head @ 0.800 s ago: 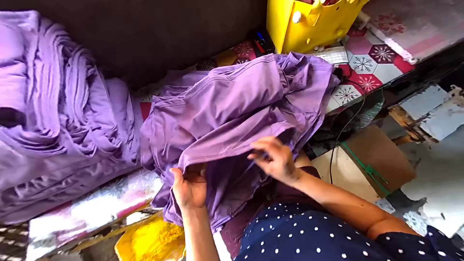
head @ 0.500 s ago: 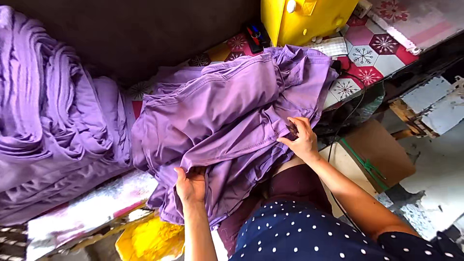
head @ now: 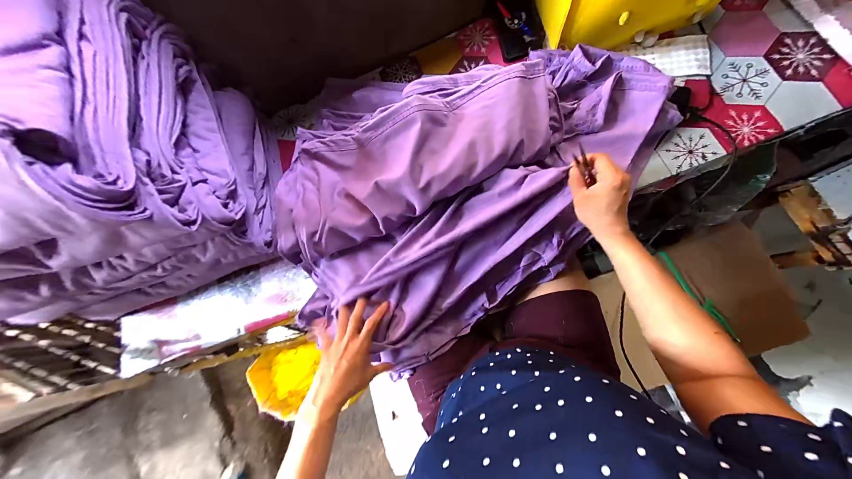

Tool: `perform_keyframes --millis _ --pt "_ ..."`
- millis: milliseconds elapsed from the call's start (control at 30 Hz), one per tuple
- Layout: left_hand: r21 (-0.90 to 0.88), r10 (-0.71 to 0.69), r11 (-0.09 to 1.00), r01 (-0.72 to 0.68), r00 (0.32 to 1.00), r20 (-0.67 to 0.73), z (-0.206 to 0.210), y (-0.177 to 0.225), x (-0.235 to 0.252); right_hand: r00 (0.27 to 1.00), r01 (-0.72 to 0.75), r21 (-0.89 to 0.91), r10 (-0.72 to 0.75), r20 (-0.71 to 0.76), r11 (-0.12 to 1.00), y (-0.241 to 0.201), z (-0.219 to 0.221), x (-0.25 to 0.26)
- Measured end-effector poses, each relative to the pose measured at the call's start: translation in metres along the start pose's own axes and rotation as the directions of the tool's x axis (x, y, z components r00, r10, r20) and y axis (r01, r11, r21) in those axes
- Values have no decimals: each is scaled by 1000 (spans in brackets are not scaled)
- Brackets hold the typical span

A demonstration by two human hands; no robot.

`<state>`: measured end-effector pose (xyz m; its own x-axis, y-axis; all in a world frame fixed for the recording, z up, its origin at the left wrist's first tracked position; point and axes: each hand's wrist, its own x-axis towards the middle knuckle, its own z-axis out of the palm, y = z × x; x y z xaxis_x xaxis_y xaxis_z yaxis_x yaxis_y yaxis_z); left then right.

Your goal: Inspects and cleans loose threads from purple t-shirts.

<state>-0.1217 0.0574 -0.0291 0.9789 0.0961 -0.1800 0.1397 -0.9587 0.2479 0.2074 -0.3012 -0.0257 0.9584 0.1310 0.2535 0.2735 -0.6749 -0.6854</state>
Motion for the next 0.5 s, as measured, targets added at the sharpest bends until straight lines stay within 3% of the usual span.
perform_keyframes --millis 100,200,233,300,333,367,433,467,500 --pt "69 33 997 -26 995 -97 -28 -43 -2 996 -79 118 74 41 990 -13 -6 31" --pt "-99 -106 992 83 961 -254 -77 -71 23 988 -154 383 140 64 911 -27 -6 67" --pt "-195 -219 968 157 910 -353 -96 -73 34 979 -200 487 194 64 850 -32 -5 79" --pt "-508 -502 828 236 715 -486 -126 -61 63 950 -280 619 304 69 733 -38 -1 99" --pt "-668 -595 728 152 625 -506 -132 -51 80 942 -299 648 326 82 700 -39 0 105" --pt "-797 -653 604 18 584 -482 -134 -41 94 939 -309 654 329 96 690 -39 -2 106" --pt "-913 -663 370 -172 640 -389 -124 -27 98 946 -319 616 282 160 720 -31 -13 95" --pt "-923 -635 335 -188 679 -369 -113 -24 91 950 -311 583 221 223 751 -22 -25 85" --pt "-908 -578 390 -153 727 -371 -101 -19 82 941 -294 528 143 308 797 -8 -39 73"
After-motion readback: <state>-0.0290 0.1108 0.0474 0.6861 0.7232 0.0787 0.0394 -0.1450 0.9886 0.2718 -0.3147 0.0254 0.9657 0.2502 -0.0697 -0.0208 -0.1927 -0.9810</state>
